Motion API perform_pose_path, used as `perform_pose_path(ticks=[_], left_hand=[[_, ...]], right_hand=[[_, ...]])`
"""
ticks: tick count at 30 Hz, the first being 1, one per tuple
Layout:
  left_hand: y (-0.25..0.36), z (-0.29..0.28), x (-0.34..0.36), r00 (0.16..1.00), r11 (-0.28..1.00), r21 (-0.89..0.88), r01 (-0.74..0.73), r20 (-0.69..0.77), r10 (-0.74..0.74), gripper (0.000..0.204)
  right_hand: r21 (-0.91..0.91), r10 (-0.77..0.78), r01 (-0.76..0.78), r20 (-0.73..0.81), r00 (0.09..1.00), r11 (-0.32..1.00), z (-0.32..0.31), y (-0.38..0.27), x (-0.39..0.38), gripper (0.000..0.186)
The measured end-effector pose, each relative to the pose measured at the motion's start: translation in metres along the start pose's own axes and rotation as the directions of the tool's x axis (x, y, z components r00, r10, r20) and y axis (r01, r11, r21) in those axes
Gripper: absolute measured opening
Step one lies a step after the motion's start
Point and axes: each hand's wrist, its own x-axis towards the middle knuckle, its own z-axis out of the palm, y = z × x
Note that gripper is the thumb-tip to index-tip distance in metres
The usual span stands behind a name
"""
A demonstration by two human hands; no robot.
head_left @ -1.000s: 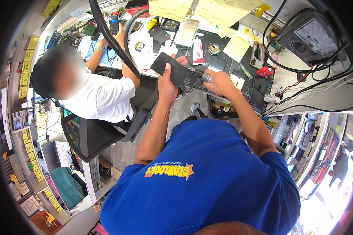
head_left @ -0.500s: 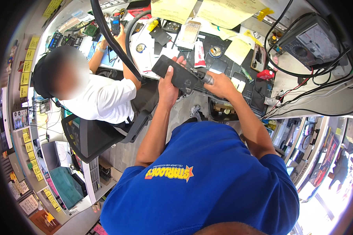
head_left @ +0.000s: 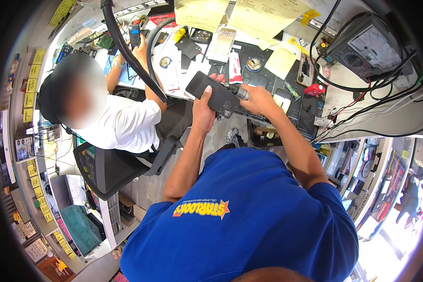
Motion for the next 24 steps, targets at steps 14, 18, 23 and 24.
perform_pose_path(ticks=[14, 18, 23, 24], left_hand=[[0.007, 0.008, -0.004, 1.000, 1.000, 0.012, -0.011, -0.001, 0.011, 0.071], [0.003, 0.006, -0.003, 1.000, 1.000, 0.011, -0.024, 0.010, 0.024, 0.072], [0.001, 0.003, -0.007, 1.000, 1.000, 0.017, -0.002, 0.018, 0.002, 0.071], [0.001, 0.001, -0.008, 1.000, 1.000, 0.021, -0.005, 0.016, 0.004, 0.071]], right_hand=[[-0.077, -0.081, 0.079, -0.013, 0.997, 0.994, -0.009, -0.008, -0.010, 0.054], [-0.036, -0.058, 0.057, -0.037, 0.998, 0.998, -0.002, -0.006, -0.006, 0.054], [-0.014, -0.110, 0.109, -0.068, 0.992, 0.994, 0.002, 0.002, 0.000, 0.053], [-0.017, -0.102, 0.101, -0.056, 0.993, 0.995, 0.001, 0.000, 0.000, 0.052]])
